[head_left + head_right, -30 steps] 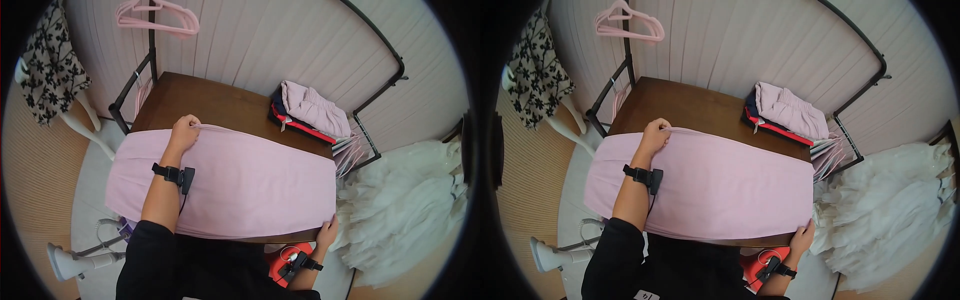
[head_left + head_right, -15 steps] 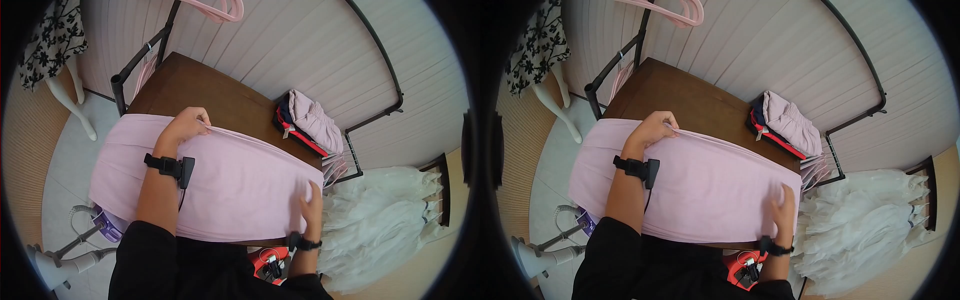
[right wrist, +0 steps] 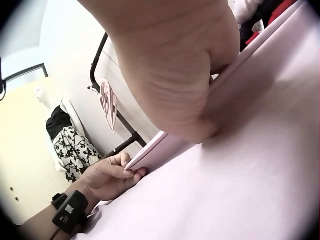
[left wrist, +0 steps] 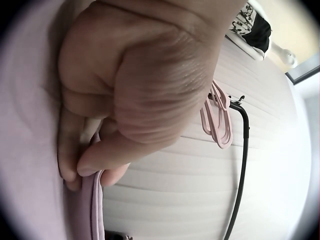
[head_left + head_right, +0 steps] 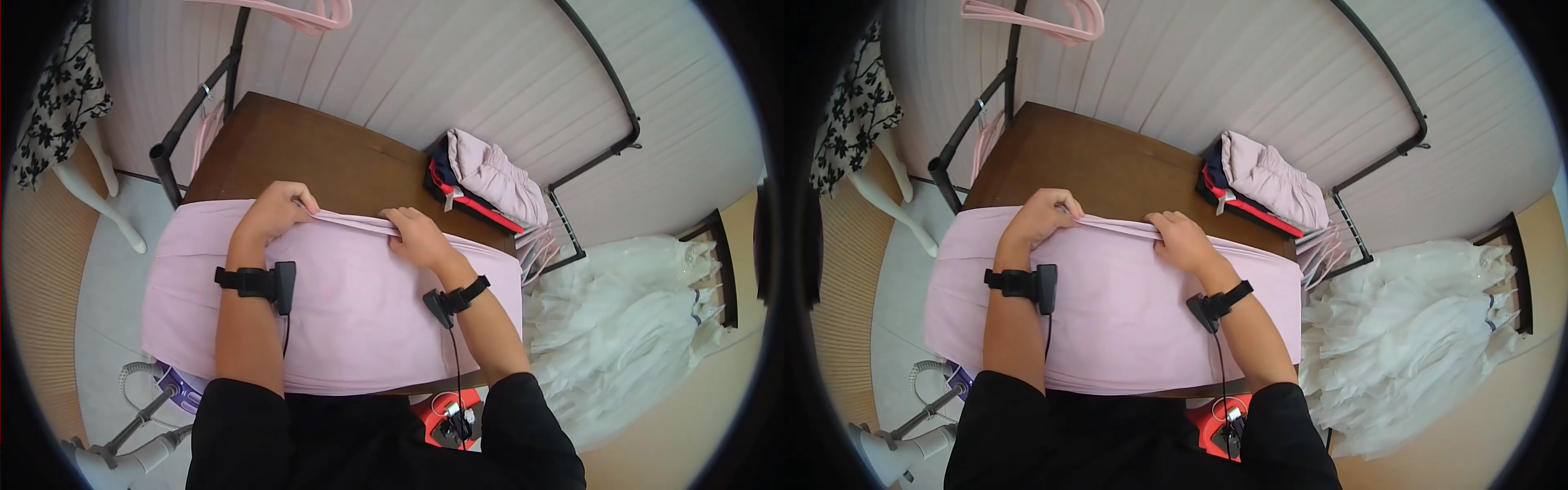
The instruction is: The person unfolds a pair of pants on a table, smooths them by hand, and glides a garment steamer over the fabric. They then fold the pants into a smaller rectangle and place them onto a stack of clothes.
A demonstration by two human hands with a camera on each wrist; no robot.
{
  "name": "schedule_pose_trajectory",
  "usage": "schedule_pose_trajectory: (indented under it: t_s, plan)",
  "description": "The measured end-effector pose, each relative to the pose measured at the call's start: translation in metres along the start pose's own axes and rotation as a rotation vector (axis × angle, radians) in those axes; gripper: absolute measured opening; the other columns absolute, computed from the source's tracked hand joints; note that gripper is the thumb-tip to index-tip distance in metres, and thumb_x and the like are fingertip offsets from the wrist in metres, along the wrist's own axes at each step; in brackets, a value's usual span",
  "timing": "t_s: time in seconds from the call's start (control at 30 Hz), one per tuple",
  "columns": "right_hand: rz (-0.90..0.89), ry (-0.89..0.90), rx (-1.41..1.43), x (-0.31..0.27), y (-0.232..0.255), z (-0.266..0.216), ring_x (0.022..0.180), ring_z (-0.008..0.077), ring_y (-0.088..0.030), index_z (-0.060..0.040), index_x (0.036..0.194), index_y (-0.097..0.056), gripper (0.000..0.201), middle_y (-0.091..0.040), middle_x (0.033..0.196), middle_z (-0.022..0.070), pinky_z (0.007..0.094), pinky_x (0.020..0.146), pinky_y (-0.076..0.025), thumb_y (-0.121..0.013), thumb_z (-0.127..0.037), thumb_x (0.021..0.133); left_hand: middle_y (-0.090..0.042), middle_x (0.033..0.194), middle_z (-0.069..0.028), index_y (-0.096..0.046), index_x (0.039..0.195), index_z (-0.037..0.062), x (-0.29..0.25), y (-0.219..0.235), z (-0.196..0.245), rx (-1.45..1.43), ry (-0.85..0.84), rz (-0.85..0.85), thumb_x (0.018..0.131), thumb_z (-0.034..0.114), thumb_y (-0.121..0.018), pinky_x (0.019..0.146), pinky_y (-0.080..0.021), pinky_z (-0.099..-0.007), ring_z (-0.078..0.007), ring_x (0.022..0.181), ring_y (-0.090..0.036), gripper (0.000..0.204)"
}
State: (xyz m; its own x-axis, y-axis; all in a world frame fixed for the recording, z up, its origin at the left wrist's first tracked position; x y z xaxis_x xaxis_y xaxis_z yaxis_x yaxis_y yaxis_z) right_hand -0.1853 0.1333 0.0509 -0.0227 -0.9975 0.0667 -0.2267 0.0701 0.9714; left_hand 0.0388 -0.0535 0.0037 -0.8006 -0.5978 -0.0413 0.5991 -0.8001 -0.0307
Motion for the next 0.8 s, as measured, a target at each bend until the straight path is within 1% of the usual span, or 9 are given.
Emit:
schedule_pose_trajectory:
  t_s: [0.03,0.07,0.17,0.3,0.37,0.5,0.57,0.67,0.8]
  plan:
    - [-0.05,0.006,-0.013,-0.004,0.001,0.007,0.1,0.0378,-0.06,0.0001,0.121,-0.058,0.049,-0.064,0.1,0.0205,0.0434,0.089,-0.049,-0.06,-0.002,0.072,-0.068,0.086,-0.0091,-0.063,0.074,0.0005,-0.001,0.0,-0.002,-0.005,0.009,-0.011,0.069,-0.012,-0.067,0.077,-0.05,-0.0278,-0.0177,0.084,-0.062,0.014]
    - [0.004,0.038,-0.032,-0.013,0.0,0.022,0.095,0.0389,-0.06,-0.0024,0.105,-0.059,0.033,-0.063,0.095,0.0192,0.0462,0.084,-0.049,-0.06,-0.004,0.072,-0.067,0.086,-0.0089,-0.064,0.073,0.0005,0.0,0.0,-0.002,-0.011,-0.005,-0.01,0.068,-0.012,-0.067,0.077,-0.05,-0.0276,-0.0176,0.084,-0.062,0.014]
    - [-0.144,-0.147,-0.095,-0.052,0.017,0.076,0.091,0.0412,-0.061,-0.0019,0.099,-0.058,0.03,-0.063,0.091,0.0202,0.0484,0.081,-0.05,-0.062,-0.007,0.07,-0.067,0.086,-0.0086,-0.064,0.073,0.0007,0.001,0.0,-0.002,-0.021,-0.029,-0.022,0.068,-0.012,-0.067,0.075,-0.05,-0.0274,-0.0172,0.085,-0.061,0.014]
    - [-0.19,-0.259,-0.258,-0.134,0.043,0.162,0.091,0.0443,-0.062,-0.0002,0.091,-0.062,0.025,-0.065,0.089,0.024,0.0499,0.08,-0.05,-0.064,-0.013,0.071,-0.066,0.086,-0.0086,-0.064,0.073,0.001,0.001,0.0,0.001,0.007,-0.007,-0.013,0.068,-0.012,-0.067,0.075,-0.051,-0.0276,-0.0167,0.084,-0.061,0.015]
    - [-0.241,-0.52,-0.327,-0.175,0.063,0.183,0.096,0.0434,-0.063,0.0005,0.096,-0.066,0.028,-0.067,0.091,0.0239,0.0485,0.083,-0.051,-0.066,-0.014,0.072,-0.065,0.088,-0.0079,-0.063,0.075,0.0008,0.002,0.001,0.0,-0.006,-0.009,-0.001,0.068,-0.012,-0.066,0.076,-0.052,-0.0271,-0.0161,0.085,-0.061,0.015]
    - [-0.05,-0.652,-0.417,-0.269,0.059,0.256,0.092,0.042,-0.063,-0.0026,0.089,-0.067,0.019,-0.067,0.087,0.0209,0.048,0.081,-0.051,-0.067,-0.01,0.071,-0.064,0.088,-0.0079,-0.062,0.076,0.0006,0.001,-0.002,0.004,-0.045,0.006,-0.003,0.069,-0.013,-0.064,0.077,-0.053,-0.0271,-0.0158,0.085,-0.06,0.015]
    - [-0.013,-0.694,-0.467,-0.282,0.059,0.249,0.091,0.0413,-0.063,-0.0033,0.087,-0.067,0.017,-0.067,0.087,0.0196,0.0478,0.08,-0.051,-0.068,-0.008,0.071,-0.063,0.089,-0.0087,-0.062,0.077,0.0006,-0.001,-0.002,0.005,-0.06,0.034,0.034,0.071,-0.013,-0.062,0.078,-0.054,-0.028,-0.0158,0.084,-0.06,0.015]
    - [0.202,-0.793,-0.521,-0.298,0.056,0.243,0.088,0.0388,-0.061,-0.0042,0.086,-0.065,0.014,-0.064,0.085,0.0173,0.048,0.078,-0.05,-0.068,-0.006,0.072,-0.063,0.091,-0.0097,-0.062,0.078,0.0002,0.0,-0.001,0.003,-0.074,0.029,0.003,0.072,-0.013,-0.06,0.08,-0.055,-0.0292,-0.0159,0.084,-0.06,0.015]
    - [0.216,-0.865,-0.458,-0.326,0.042,0.247,0.095,0.0399,-0.062,-0.0038,0.094,-0.066,0.019,-0.067,0.093,0.0199,0.0477,0.083,-0.05,-0.064,-0.004,0.075,-0.064,0.093,-0.0111,-0.063,0.08,-0.0009,-0.008,0.003,0.013,-0.06,0.035,-0.059,0.075,-0.011,-0.06,0.073,-0.056,-0.0265,-0.017,0.081,-0.063,0.012]
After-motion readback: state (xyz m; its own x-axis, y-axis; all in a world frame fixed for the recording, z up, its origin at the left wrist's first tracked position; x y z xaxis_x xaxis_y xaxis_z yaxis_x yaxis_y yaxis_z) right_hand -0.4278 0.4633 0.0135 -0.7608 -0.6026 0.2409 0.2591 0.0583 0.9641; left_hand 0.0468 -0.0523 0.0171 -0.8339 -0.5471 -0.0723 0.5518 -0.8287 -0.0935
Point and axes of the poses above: each hand's wrist, its own x-axis towards the middle knuckle, its own y-axis out of the back of the hand, z = x × y, the point moved 1 cm from there along x, towards the middle knuckle
